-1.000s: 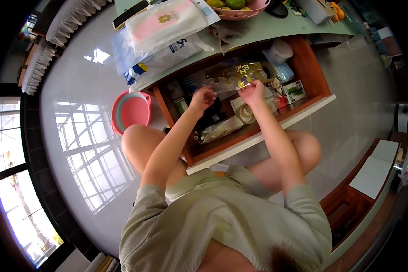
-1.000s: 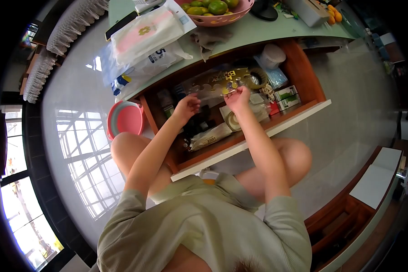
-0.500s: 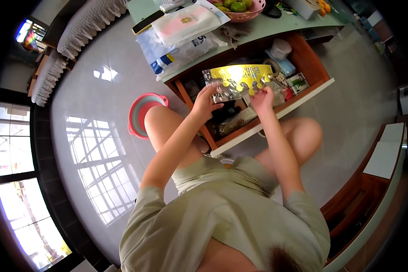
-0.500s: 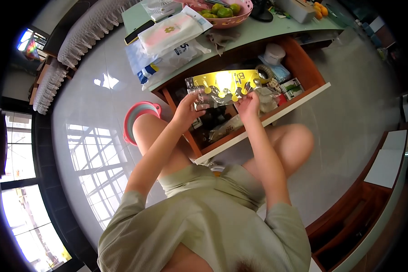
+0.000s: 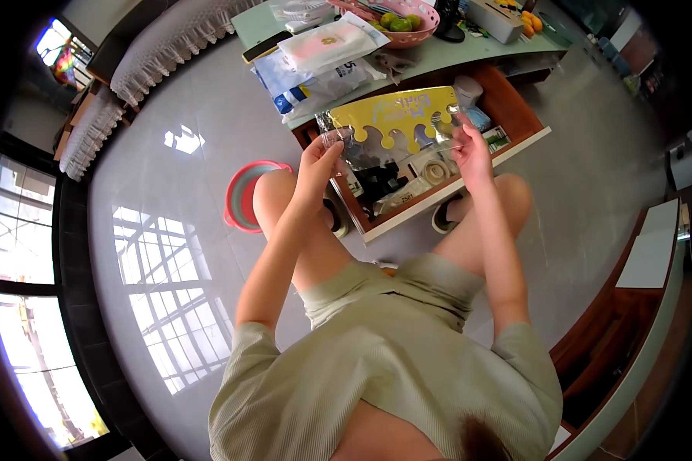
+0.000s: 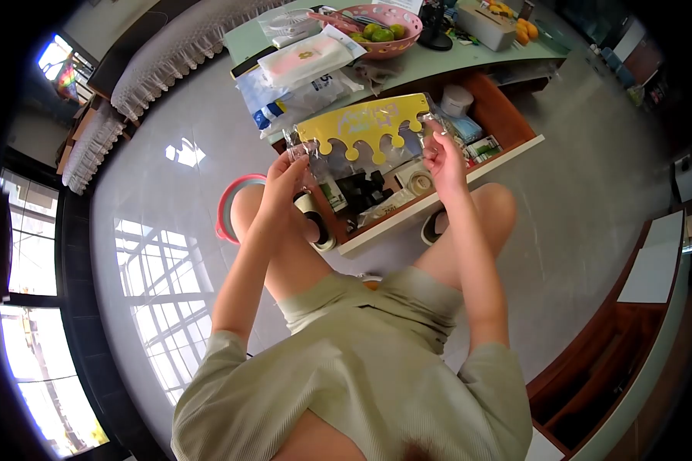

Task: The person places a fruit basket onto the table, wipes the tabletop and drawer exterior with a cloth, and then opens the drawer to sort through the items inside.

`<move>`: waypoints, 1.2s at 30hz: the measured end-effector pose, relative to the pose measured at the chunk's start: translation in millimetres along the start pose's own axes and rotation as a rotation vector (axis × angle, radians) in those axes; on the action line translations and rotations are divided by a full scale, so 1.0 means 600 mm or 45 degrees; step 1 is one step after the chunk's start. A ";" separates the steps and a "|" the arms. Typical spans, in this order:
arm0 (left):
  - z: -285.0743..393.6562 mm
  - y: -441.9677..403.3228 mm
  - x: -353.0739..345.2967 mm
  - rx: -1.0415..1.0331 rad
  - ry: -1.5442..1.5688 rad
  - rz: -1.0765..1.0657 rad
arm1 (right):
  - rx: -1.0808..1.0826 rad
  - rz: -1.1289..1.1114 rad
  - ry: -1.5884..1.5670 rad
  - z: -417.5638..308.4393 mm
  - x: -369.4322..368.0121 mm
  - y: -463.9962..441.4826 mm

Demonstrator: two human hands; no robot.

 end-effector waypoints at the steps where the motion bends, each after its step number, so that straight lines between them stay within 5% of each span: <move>1: 0.007 0.002 0.008 -0.062 0.028 0.025 | 0.002 -0.036 0.073 0.001 -0.009 -0.002; 9: 0.069 -0.016 0.099 -0.082 -0.026 0.271 | -0.004 -0.207 0.197 0.027 -0.074 -0.099; 21: 0.150 -0.251 0.203 -0.445 -0.506 0.819 | 0.002 -0.323 0.427 0.034 -0.195 -0.336; 28: 0.088 -0.281 0.229 -0.334 -1.393 0.983 | 0.063 -0.348 0.557 0.056 -0.222 -0.387; 30: 0.072 -0.288 0.229 -0.237 -1.507 0.889 | 0.150 -0.304 0.593 0.062 -0.202 -0.390; 33: 0.076 -0.288 0.224 -0.381 -1.591 1.177 | 0.321 -0.282 0.652 0.060 -0.179 -0.376; 36: 0.101 -0.265 0.203 -0.556 -1.492 1.168 | 0.446 -0.256 0.667 0.042 -0.154 -0.347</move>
Point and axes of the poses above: each hand's wrist, its own y-axis away from the middle knuckle, its own x-axis out of the back of the hand, z = x × y, the point moved 4 cm from there along -y, towards the middle knuckle, and after that the axes turned 14 degrees about -y, right-handed, at the moved point
